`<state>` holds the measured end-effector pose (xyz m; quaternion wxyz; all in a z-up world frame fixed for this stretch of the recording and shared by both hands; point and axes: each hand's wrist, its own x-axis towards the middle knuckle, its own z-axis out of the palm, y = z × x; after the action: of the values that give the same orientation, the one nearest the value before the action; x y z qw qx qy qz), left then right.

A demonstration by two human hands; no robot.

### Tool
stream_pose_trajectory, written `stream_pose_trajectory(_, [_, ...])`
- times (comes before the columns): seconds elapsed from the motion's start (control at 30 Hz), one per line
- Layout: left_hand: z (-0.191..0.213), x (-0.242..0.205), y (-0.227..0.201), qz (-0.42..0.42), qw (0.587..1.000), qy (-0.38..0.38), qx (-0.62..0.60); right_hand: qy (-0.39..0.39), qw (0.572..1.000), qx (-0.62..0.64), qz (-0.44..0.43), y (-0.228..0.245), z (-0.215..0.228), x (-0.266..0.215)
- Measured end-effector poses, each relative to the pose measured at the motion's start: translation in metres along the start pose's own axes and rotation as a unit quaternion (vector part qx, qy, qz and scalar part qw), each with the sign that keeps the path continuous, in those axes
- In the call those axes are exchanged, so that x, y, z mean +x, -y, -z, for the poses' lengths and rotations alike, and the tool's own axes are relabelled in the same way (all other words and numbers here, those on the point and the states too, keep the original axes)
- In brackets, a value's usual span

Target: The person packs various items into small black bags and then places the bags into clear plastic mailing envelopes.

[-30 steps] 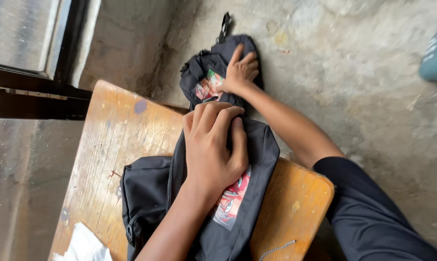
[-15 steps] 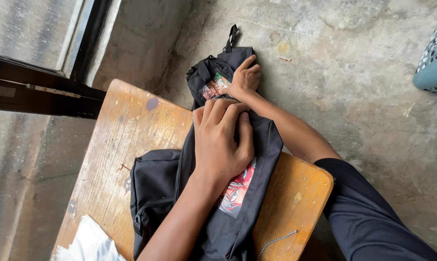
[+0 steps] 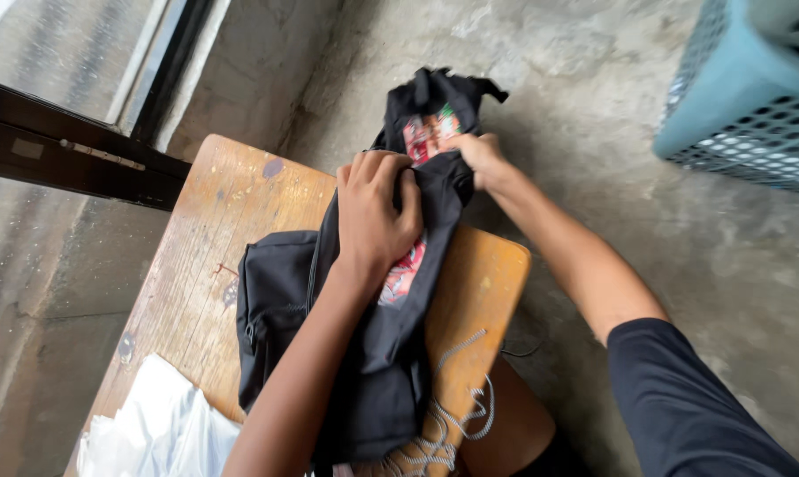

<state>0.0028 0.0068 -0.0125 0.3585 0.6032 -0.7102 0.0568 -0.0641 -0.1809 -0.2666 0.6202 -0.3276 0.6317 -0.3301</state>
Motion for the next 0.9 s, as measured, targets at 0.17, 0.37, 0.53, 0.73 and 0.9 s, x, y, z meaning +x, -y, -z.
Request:
stream_pose_trajectory(0.17, [0.004,-0.004,-0.004,-0.066,0.992,-0.026,0.107,0.026,0.986,0.151,0.060,0.115,0.101,-0.075])
stream_pose_trajectory(0.37, [0.070,0.006,-0.060,-0.003,0.985,-0.117,0.125,0.131,0.940,0.276,0.150,0.232,0.164,-0.220])
stream_pose_trajectory(0.53, [0.163,-0.043,-0.098,0.211,0.971,-0.081,-0.079,0.317,0.896,0.261,0.167,0.258,0.171,-0.330])
stream_pose_trajectory(0.73, [0.263,-0.112,-0.117,0.427,0.596,-0.144,-0.665,0.393,0.903,0.157,0.075,0.183,0.099,-0.398])
stream_pose_trajectory(0.9, [0.240,-0.209,-0.063,0.546,0.689,-0.173,-0.444,0.216,0.934,-0.194,0.210,0.099,0.050,-0.410])
